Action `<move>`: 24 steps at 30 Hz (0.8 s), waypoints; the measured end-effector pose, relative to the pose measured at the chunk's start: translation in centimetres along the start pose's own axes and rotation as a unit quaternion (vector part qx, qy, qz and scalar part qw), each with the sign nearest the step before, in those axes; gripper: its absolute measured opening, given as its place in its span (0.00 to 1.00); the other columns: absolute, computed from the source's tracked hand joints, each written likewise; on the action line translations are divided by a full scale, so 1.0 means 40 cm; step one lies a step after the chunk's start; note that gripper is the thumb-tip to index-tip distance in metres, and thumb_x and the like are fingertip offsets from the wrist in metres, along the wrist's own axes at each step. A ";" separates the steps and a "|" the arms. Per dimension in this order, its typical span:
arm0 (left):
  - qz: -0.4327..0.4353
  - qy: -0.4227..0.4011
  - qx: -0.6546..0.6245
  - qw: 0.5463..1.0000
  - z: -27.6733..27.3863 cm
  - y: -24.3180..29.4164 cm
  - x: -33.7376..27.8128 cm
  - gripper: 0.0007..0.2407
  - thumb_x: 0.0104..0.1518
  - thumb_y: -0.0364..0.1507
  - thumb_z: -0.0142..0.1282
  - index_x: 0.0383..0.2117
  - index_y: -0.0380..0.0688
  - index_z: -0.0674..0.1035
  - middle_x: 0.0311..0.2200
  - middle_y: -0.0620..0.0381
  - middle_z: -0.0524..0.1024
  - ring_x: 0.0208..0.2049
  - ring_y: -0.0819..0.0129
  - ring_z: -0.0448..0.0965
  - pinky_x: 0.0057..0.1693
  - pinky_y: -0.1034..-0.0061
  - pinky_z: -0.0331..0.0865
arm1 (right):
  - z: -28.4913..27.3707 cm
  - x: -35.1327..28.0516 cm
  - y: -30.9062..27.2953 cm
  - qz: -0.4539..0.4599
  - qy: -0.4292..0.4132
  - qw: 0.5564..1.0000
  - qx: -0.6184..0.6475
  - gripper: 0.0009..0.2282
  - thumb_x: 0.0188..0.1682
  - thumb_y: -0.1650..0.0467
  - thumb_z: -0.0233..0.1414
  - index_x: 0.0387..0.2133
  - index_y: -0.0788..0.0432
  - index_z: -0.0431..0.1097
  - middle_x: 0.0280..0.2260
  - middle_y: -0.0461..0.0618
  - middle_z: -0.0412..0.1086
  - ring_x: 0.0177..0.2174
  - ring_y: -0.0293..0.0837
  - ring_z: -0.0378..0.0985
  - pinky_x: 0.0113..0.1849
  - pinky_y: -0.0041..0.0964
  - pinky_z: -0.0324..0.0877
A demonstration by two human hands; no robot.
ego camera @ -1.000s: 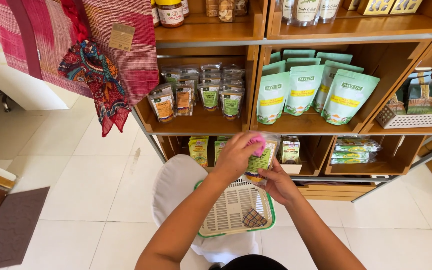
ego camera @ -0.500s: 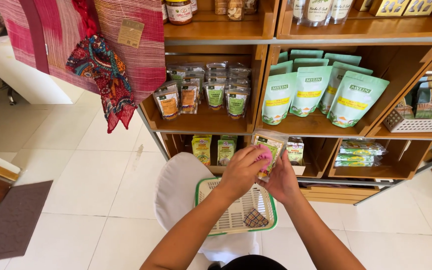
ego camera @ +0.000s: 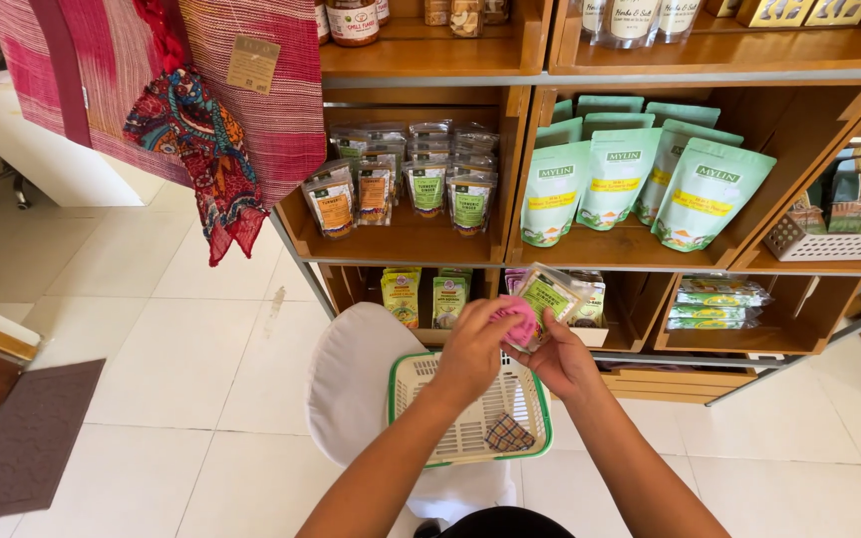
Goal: Wiping down spice packets with a cloth and organizing them on the display shelves.
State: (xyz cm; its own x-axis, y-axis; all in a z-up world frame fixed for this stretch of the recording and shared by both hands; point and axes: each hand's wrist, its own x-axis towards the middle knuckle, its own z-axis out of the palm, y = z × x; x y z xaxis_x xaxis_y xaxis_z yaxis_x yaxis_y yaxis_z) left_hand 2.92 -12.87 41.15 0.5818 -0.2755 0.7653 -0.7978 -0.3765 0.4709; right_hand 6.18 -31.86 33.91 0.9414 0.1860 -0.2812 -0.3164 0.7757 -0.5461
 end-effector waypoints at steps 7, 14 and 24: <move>0.073 -0.041 0.033 0.996 0.032 0.013 -0.029 0.16 0.48 0.14 0.52 0.42 0.42 0.83 0.52 0.52 0.76 0.56 0.48 0.74 0.63 0.58 0.68 | -0.131 0.078 0.012 -0.013 -0.051 0.996 0.072 0.11 0.59 0.66 0.49 0.53 0.53 0.64 0.50 0.56 0.72 0.48 0.51 0.74 0.51 0.50 0.69; -0.125 0.105 -0.045 0.986 0.058 -0.036 -0.065 0.16 0.52 0.13 0.49 0.43 0.39 0.83 0.49 0.49 0.76 0.52 0.50 0.75 0.58 0.62 0.71 | -0.042 0.026 -0.021 -0.051 -0.007 0.994 0.092 0.17 0.53 0.69 0.49 0.55 0.62 0.63 0.51 0.58 0.72 0.52 0.54 0.74 0.54 0.54 0.68; -0.102 -0.008 -0.062 0.993 0.064 -0.033 -0.109 0.17 0.50 0.13 0.50 0.44 0.38 0.83 0.50 0.51 0.79 0.53 0.51 0.75 0.62 0.63 0.68 | -0.065 0.040 -0.035 -0.062 0.006 0.994 0.086 0.16 0.57 0.69 0.48 0.57 0.63 0.63 0.52 0.59 0.71 0.52 0.54 0.74 0.57 0.53 0.67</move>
State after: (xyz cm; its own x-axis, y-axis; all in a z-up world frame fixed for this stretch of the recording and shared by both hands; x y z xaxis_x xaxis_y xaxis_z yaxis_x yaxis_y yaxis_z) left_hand 1.86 -13.43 36.08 0.7355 -0.2191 0.6411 -0.6752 -0.3143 0.6673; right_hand 7.83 -34.22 32.17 0.9701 0.0767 -0.2303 -0.1730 0.8840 -0.4343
